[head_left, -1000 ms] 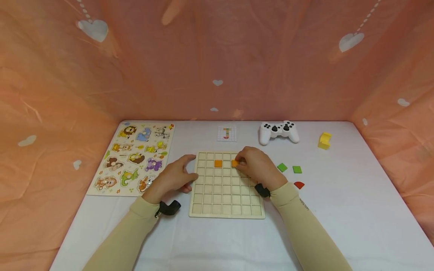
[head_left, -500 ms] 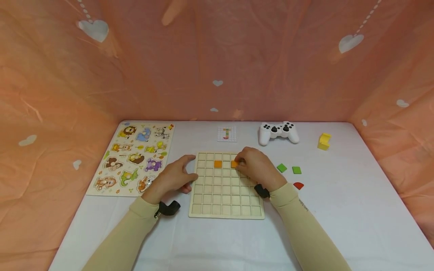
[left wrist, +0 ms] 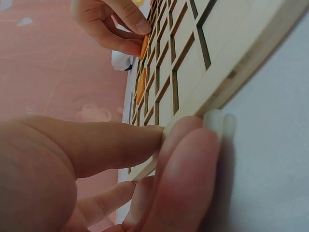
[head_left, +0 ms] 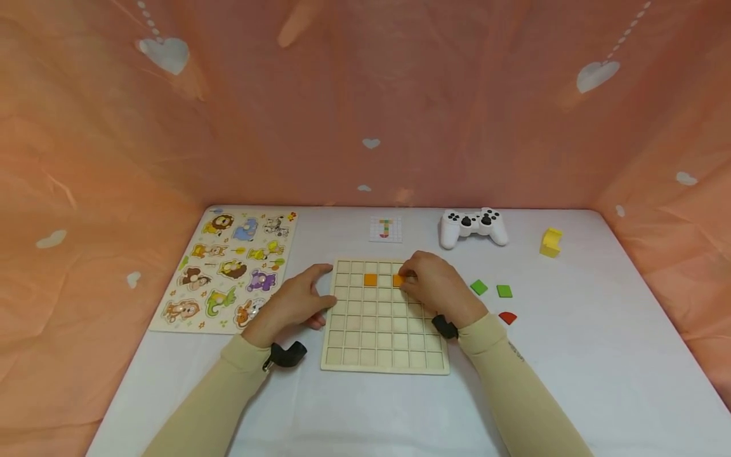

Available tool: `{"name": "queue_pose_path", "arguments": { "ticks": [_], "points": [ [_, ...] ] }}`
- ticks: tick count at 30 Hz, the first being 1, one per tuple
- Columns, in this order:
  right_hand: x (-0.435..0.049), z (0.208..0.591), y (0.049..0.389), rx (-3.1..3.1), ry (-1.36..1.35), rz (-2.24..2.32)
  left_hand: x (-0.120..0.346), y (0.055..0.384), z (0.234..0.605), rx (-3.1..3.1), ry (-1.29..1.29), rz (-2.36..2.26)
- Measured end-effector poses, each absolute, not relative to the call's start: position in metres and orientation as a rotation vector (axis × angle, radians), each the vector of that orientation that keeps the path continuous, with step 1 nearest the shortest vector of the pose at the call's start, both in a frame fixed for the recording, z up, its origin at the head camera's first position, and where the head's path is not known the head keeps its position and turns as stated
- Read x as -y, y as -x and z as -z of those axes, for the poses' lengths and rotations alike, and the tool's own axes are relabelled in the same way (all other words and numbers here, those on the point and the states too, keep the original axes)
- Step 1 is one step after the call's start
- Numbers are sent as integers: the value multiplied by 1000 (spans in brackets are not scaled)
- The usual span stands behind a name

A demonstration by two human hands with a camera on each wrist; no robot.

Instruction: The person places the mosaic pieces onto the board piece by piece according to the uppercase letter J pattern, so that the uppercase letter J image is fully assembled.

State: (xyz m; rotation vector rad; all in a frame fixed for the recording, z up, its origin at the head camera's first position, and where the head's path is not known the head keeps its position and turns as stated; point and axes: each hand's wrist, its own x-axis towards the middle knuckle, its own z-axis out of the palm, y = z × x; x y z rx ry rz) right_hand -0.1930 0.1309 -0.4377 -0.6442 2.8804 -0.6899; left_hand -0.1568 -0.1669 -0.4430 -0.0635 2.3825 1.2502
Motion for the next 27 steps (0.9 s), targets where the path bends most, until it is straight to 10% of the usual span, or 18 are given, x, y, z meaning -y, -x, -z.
{"name": "queue_pose_path", "arguments": {
  "ticks": [27],
  "points": [
    [-222, 425, 184, -2846, 297, 845, 167, 159, 442, -2381, 55, -1223]
  ]
}}
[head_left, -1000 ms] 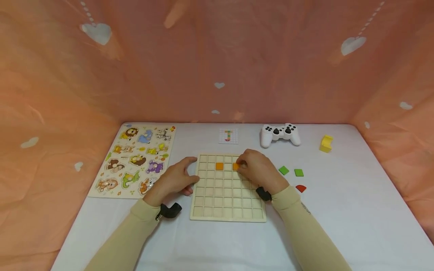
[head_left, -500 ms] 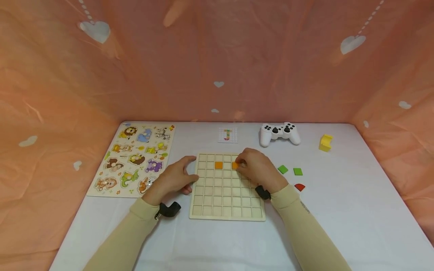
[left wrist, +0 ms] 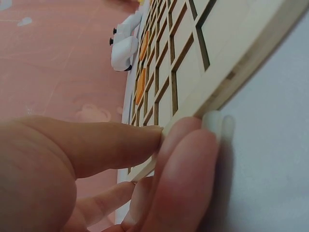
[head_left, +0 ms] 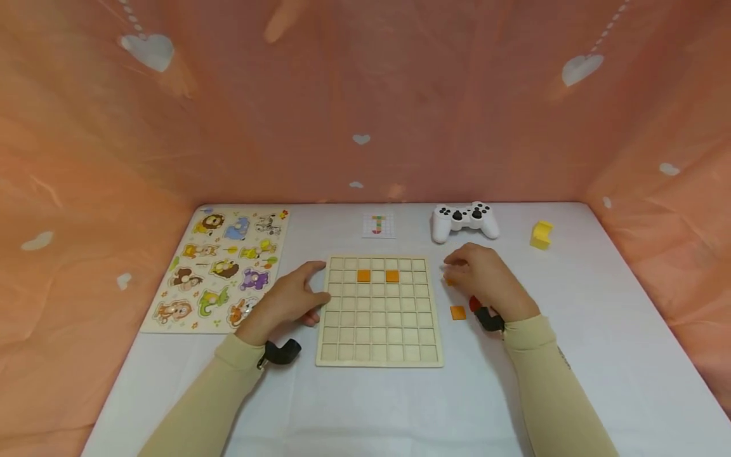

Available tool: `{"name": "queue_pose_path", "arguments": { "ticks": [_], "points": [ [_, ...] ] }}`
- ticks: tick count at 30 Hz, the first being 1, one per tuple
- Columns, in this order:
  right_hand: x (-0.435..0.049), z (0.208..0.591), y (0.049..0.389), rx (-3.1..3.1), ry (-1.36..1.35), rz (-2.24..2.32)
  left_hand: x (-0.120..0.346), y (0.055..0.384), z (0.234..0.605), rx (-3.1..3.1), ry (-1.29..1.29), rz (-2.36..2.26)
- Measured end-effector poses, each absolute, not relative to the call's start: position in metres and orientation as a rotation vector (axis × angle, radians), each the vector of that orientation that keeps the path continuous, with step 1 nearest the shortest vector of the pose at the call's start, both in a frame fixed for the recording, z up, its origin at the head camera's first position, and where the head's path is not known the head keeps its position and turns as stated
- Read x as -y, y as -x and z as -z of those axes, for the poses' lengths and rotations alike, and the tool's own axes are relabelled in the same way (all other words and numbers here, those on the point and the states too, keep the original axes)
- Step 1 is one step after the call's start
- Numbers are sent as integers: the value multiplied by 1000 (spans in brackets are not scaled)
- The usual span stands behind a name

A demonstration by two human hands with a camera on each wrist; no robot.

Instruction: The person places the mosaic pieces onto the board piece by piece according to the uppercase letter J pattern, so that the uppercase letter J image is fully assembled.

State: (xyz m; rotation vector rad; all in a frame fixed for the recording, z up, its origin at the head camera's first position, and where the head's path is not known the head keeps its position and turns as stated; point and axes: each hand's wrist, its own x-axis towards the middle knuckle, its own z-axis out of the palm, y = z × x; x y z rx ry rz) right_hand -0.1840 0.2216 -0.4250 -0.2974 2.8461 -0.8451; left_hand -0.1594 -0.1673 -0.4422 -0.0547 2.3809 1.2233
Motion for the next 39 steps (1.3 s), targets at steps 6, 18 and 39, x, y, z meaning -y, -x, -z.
{"name": "queue_pose_path", "arguments": {
  "ticks": [6, 18, 39],
  "points": [
    [-270, 421, 171, -2866, 151, 793, 168, 159, 440, -2376, 45, -1225],
    [-304, 428, 161, -2809, 94, 768, 169, 158, 440, -2367, 58, -1257],
    [-312, 431, 162, -2770, 88, 780, 167, 157, 440, -2375, 61, -1253]
  ]
}}
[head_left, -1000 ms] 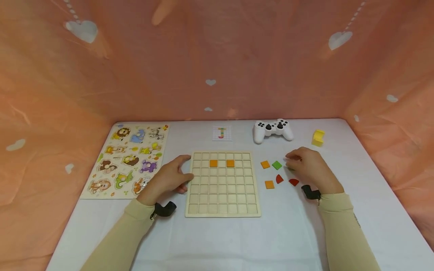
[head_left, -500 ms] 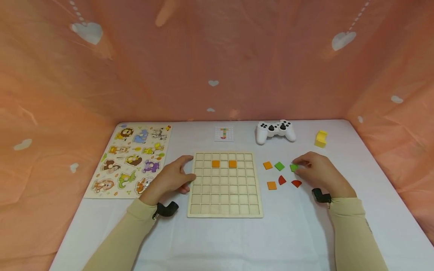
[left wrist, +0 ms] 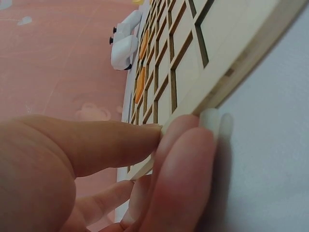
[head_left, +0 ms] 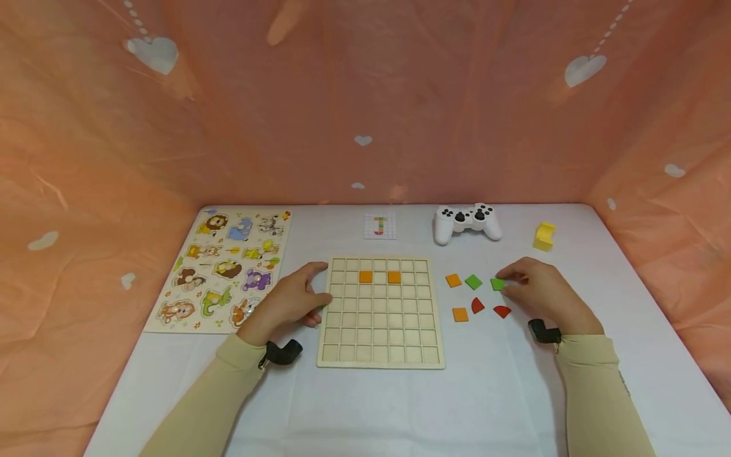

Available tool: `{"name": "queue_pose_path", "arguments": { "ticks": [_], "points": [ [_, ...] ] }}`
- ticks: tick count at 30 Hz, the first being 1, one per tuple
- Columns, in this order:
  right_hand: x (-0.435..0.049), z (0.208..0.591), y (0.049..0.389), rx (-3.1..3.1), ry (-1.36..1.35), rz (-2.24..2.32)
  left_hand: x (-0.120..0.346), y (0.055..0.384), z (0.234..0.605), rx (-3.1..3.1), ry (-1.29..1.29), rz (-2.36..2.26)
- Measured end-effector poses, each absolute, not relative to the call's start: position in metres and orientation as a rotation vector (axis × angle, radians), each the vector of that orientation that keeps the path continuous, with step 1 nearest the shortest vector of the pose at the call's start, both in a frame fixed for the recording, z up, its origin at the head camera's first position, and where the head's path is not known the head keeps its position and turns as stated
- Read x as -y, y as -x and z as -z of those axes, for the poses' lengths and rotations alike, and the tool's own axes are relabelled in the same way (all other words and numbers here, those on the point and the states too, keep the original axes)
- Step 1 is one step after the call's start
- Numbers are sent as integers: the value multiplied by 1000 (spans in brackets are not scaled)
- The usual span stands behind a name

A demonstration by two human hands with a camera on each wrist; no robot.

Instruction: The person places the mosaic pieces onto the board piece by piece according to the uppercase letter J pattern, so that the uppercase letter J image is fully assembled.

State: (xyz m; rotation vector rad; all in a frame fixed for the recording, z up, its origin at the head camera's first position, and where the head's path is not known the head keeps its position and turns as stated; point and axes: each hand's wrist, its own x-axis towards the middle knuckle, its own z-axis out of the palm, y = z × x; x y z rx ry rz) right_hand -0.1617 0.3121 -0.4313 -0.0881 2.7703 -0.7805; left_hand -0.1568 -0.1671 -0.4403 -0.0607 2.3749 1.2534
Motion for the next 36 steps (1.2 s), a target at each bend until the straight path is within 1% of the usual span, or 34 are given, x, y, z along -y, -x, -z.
{"name": "queue_pose_path", "arguments": {
  "ticks": [13, 21, 25, 29, 36],
  "points": [
    [-311, 430, 164, -2768, 99, 787, 167, 157, 440, -2379, 70, -1245],
    [-299, 429, 164, -2781, 102, 817, 165, 157, 439, -2391, 57, -1231],
    [-282, 426, 168, -2794, 120, 818, 165, 158, 440, -2390, 59, -1233],
    [-254, 422, 178, -2776, 168, 866, 166, 158, 439, -2398, 51, -1232],
    [-196, 424, 195, -2795, 392, 929, 167, 156, 438, -2392, 36, -1253]
  ]
}}
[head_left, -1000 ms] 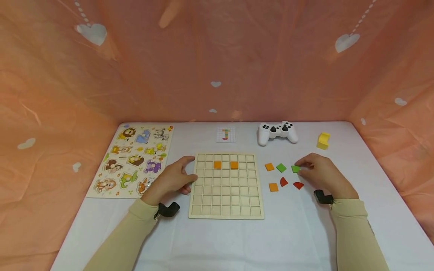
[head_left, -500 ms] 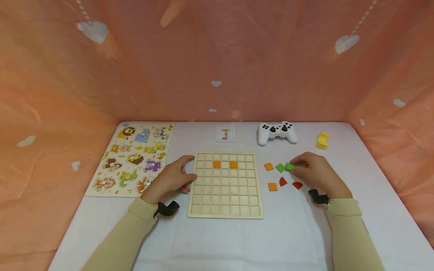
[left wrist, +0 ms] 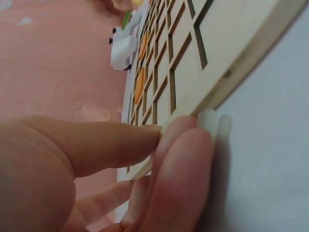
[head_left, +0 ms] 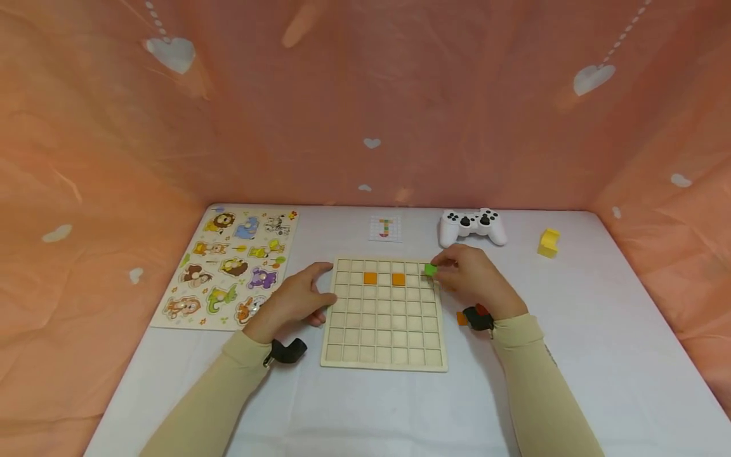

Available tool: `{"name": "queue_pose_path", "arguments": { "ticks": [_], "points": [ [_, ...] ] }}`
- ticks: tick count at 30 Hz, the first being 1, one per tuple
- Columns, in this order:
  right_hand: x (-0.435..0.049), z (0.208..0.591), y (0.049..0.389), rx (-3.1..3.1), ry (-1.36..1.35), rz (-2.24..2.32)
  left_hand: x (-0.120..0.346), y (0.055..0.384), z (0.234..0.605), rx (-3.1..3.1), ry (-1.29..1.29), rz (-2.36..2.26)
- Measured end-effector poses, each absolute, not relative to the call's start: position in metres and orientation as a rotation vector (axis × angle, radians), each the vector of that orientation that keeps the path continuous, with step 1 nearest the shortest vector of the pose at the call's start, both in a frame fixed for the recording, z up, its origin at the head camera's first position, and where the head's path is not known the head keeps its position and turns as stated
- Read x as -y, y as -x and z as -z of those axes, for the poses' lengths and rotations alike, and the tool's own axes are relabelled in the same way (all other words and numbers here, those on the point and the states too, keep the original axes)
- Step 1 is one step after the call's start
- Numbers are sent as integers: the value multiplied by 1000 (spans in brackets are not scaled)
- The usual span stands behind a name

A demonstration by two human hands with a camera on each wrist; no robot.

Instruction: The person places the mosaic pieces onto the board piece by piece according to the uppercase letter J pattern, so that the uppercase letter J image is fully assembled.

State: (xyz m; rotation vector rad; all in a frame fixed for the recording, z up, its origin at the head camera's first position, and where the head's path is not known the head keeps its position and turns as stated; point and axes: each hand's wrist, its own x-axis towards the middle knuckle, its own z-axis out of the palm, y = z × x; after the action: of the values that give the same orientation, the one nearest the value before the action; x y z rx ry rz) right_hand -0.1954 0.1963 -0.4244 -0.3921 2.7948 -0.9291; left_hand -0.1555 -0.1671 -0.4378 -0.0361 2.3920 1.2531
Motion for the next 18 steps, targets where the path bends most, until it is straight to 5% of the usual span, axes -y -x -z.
{"name": "queue_pose_path", "arguments": {
  "ticks": [18],
  "points": [
    [-113, 438, 199, -2803, 721, 806, 167, 157, 440, -2384, 55, -1268]
  ]
}}
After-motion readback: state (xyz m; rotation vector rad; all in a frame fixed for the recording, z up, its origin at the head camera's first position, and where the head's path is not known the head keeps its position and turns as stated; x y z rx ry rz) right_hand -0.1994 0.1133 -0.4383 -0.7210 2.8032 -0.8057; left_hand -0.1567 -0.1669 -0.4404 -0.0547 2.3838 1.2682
